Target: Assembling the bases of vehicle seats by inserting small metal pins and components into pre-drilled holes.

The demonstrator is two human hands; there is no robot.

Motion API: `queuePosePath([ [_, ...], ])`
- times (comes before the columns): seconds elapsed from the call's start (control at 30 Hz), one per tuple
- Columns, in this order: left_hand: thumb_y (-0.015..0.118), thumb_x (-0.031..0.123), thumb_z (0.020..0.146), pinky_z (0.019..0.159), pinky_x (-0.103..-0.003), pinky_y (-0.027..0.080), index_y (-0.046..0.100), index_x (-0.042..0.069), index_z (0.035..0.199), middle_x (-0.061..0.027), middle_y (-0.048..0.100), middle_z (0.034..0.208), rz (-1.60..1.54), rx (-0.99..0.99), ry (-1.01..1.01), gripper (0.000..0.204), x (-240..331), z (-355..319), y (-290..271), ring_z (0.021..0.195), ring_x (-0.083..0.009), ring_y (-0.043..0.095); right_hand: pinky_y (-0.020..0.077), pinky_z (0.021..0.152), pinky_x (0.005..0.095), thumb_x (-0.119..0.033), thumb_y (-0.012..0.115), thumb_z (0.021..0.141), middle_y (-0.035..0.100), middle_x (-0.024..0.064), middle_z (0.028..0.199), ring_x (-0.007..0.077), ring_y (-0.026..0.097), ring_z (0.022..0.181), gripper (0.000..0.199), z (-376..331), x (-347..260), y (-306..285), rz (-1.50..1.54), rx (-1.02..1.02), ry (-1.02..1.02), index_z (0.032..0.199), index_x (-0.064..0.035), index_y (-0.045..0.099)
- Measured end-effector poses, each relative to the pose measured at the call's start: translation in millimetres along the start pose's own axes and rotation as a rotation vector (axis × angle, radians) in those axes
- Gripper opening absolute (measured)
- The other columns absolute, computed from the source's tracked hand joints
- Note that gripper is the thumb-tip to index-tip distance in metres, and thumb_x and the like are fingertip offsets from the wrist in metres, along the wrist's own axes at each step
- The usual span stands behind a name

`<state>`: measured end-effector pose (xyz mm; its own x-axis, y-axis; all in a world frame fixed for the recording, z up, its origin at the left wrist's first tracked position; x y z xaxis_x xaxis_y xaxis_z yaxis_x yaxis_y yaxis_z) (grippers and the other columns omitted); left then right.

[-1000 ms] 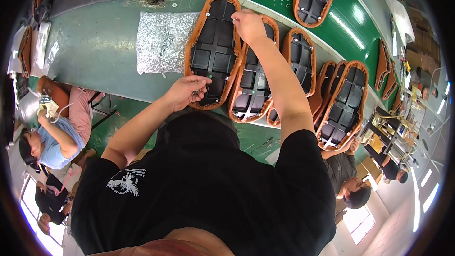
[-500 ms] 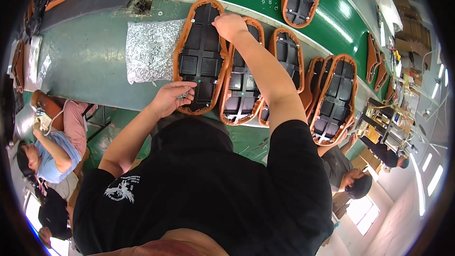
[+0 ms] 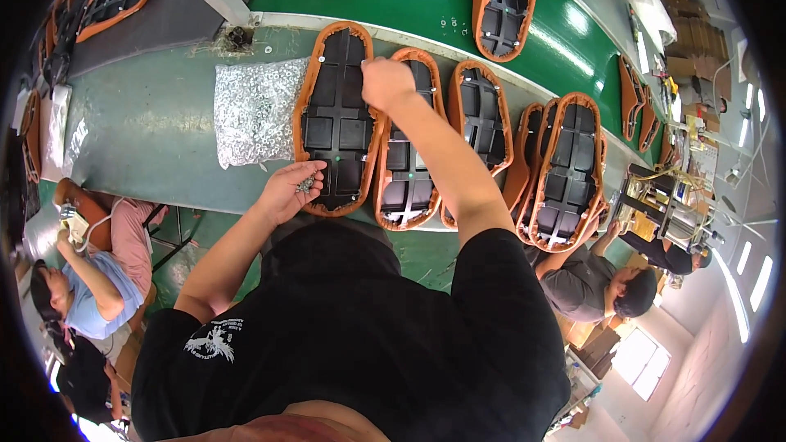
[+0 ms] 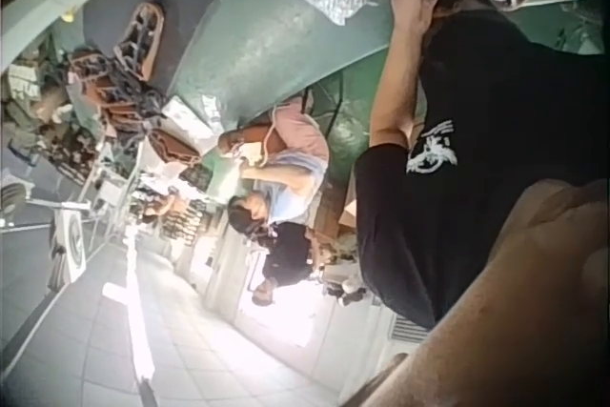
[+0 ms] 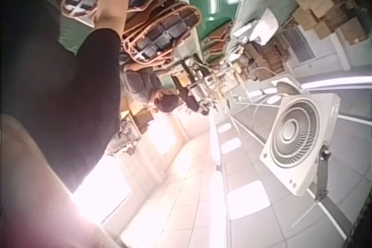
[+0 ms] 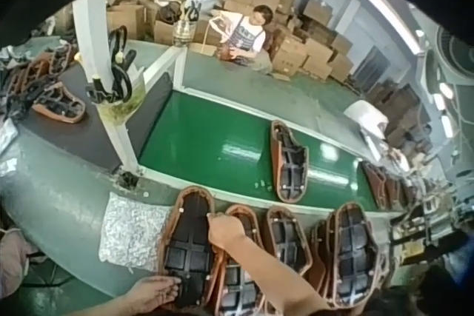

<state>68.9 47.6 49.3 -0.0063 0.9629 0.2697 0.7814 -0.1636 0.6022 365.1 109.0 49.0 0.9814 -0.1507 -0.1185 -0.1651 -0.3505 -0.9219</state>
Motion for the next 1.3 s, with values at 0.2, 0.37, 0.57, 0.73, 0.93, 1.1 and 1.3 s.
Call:
queuePosePath([
  [0.2, 0.051, 0.02, 0.106, 0.086, -0.035, 0.057, 0.064, 0.0, 0.116, -0.0083, 0.067, 0.105, -0.115, -0.025, 0.032, 0.026, -3.1, -2.8, 5.1, 0.094, -0.0184, 0.066, 0.0528, 0.076, 0.0467, -0.021, 0.071, 0.084, 0.061, 0.0131, 0.088, 0.0349, 0.064, 0.086, 0.015, -112.5, -96.8, -1.6, 0.738, 0.168, -0.372, 0.088, -0.0067, 0.07],
  [0.37, 0.047, 0.021, 0.108, 0.098, -0.043, 0.054, 0.061, -0.002, 0.118, -0.0115, 0.066, 0.116, -0.199, -0.018, -0.018, 0.028, -21.9, -2.1, 5.5, 0.11, -0.0241, 0.064, 0.0544, 0.074, 0.0437, -0.012, 0.07, 0.084, 0.057, 0.0108, 0.093, 0.0334, 0.064, 0.086, 0.014, -168.4, -121.5, 31.3, 0.457, 0.347, -0.32, 0.096, -0.0059, 0.069],
  [0.57, 0.053, 0.019, 0.105, 0.091, -0.038, 0.057, 0.063, -0.004, 0.12, -0.0102, 0.067, 0.11, 0.006, -0.054, -0.004, 0.029, -48.5, -17.7, -4.8, 0.099, -0.0209, 0.067, 0.0536, 0.077, 0.0423, -0.006, 0.071, 0.083, 0.066, 0.013, 0.089, 0.0334, 0.066, 0.087, 0.013, -201.3, -119.9, 37.9, 0.869, 0.296, -0.137, 0.096, -0.0046, 0.07],
  [0.73, 0.062, 0.023, 0.102, 0.075, -0.026, 0.054, 0.07, 0.006, 0.115, -0.0017, 0.065, 0.093, 0.311, 0.014, -0.067, 0.022, -57.0, -26.0, -25.9, 0.084, -0.012, 0.063, 0.0555, 0.077, 0.0446, -0.007, 0.074, 0.08, 0.069, 0.0169, 0.091, 0.0375, 0.068, 0.088, 0.016, -223.0, -81.0, 85.9, 0.714, 0.355, 0.099, 0.095, -0.0048, 0.069],
  [0.93, 0.061, 0.03, 0.103, 0.071, -0.026, 0.049, 0.07, 0.008, 0.113, 0.0015, 0.06, 0.087, 0.409, 0.132, -0.113, 0.026, -74.1, -38.4, -54.2, 0.077, -0.0099, 0.056, 0.0561, 0.077, 0.0458, -0.01, 0.071, 0.086, 0.067, 0.0133, 0.094, 0.0368, 0.068, 0.086, 0.013, -231.2, -84.3, 126.4, 0.607, 0.297, 0.046, 0.098, -0.0052, 0.069],
  [1.1, 0.059, 0.033, 0.104, 0.073, -0.027, 0.048, 0.07, 0.007, 0.112, 0.0011, 0.06, 0.088, 0.359, 0.152, -0.12, 0.029, -76.3, -42.7, -56.3, 0.078, -0.01, 0.056, 0.0573, 0.076, 0.0449, -0.012, 0.067, 0.086, 0.065, 0.0118, 0.095, 0.0352, 0.067, 0.087, 0.009, -221.2, -91.2, 132.4, 0.501, 0.242, -0.065, 0.093, -0.0062, 0.068],
  [1.3, 0.058, 0.032, 0.104, 0.068, -0.025, 0.048, 0.07, 0.007, 0.111, 0.0012, 0.06, 0.085, 0.321, 0.091, -0.1, 0.028, -70.6, -35.3, -52.3, 0.074, -0.0102, 0.056, 0.0599, 0.073, 0.0419, -0.01, 0.06, 0.082, 0.064, 0.0112, 0.089, 0.0299, 0.07, 0.088, 0.007, -215.7, -96.7, 131.9, 0.145, 0.092, -0.216, 0.084, -0.0044, 0.065],
])
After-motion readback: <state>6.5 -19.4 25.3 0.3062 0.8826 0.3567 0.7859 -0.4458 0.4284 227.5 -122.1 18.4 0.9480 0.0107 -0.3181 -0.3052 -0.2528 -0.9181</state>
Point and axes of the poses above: each hand's wrist, its own z-axis towards the middle knuckle, its own y-axis out of the palm, x = y × z, the point moved 2 cm from there along z, towards the middle knuckle
